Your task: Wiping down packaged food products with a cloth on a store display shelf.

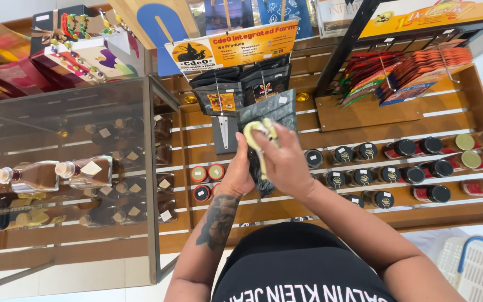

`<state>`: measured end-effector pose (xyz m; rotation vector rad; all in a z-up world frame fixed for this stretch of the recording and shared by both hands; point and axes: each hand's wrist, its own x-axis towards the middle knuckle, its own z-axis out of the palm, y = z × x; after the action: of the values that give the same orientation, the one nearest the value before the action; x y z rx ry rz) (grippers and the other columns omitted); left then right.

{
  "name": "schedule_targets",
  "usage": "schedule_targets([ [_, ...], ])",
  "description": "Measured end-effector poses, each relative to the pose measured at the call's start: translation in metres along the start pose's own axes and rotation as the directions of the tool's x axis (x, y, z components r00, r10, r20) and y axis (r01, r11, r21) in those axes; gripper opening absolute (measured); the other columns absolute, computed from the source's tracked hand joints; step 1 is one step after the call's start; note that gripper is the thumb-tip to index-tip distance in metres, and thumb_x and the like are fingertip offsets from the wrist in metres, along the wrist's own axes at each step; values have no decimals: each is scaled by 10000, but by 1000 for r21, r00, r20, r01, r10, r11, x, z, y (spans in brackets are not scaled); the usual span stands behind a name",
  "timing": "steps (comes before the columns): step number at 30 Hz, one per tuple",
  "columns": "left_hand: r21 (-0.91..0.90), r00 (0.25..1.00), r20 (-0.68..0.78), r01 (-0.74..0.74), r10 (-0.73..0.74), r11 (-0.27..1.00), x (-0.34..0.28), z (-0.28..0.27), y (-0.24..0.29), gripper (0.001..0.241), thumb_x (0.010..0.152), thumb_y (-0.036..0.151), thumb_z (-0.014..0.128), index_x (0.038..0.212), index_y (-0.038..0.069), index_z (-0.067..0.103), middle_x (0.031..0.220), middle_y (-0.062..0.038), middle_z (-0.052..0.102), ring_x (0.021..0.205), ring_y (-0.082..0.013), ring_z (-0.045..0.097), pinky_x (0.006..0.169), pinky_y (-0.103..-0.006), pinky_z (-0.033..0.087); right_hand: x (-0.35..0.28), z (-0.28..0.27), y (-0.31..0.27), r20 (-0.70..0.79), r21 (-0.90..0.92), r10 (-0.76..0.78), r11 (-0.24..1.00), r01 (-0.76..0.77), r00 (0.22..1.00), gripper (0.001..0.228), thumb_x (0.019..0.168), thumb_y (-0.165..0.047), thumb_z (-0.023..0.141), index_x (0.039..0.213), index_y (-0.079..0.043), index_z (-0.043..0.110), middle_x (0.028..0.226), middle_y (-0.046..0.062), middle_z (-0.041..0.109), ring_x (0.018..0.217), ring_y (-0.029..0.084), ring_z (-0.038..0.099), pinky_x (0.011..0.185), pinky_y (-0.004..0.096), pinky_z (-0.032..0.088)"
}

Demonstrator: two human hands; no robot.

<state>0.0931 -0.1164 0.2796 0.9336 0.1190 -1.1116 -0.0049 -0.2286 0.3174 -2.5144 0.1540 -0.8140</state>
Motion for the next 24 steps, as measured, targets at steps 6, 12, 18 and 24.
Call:
schedule_targets([
  [6,-45,999,-44,-15,13,999,-31,41,18,938,871,791,430,1408,37,585,1341,-206,638,1216,-334,629,1059,-491,511,11,-10,15,57,90,164,982,-168,985,458,1035,-133,508,1470,-257,576,1308,177,518,1121,330,548,988,416,460],
  [12,-158,998,19,-58,62,986,22,-29,-21,914,865,819,436,1372,79,610,1331,-177,655,1176,-315,666,1061,-493,532,-5,1,-16,75,40,12,999,-15,997,448,998,-270,609,1445,-255,594,1285,166,520,1071,270,523,927,357,473],
  [18,-237,993,69,-79,98,968,-15,13,10,823,902,730,527,1344,44,627,1293,-201,665,1186,-342,650,1051,-529,521,8,-13,19,6,120,105,987,-105,994,433,985,-145,631,1414,-109,594,1188,187,524,1006,288,525,907,361,472],
  [24,-264,990,40,-123,138,957,-14,17,13,757,923,682,557,1317,43,652,1242,-175,694,1136,-326,675,1042,-521,523,10,-17,12,28,104,91,990,-93,995,443,991,-143,626,1426,-89,569,1181,207,510,1050,317,516,959,403,446],
])
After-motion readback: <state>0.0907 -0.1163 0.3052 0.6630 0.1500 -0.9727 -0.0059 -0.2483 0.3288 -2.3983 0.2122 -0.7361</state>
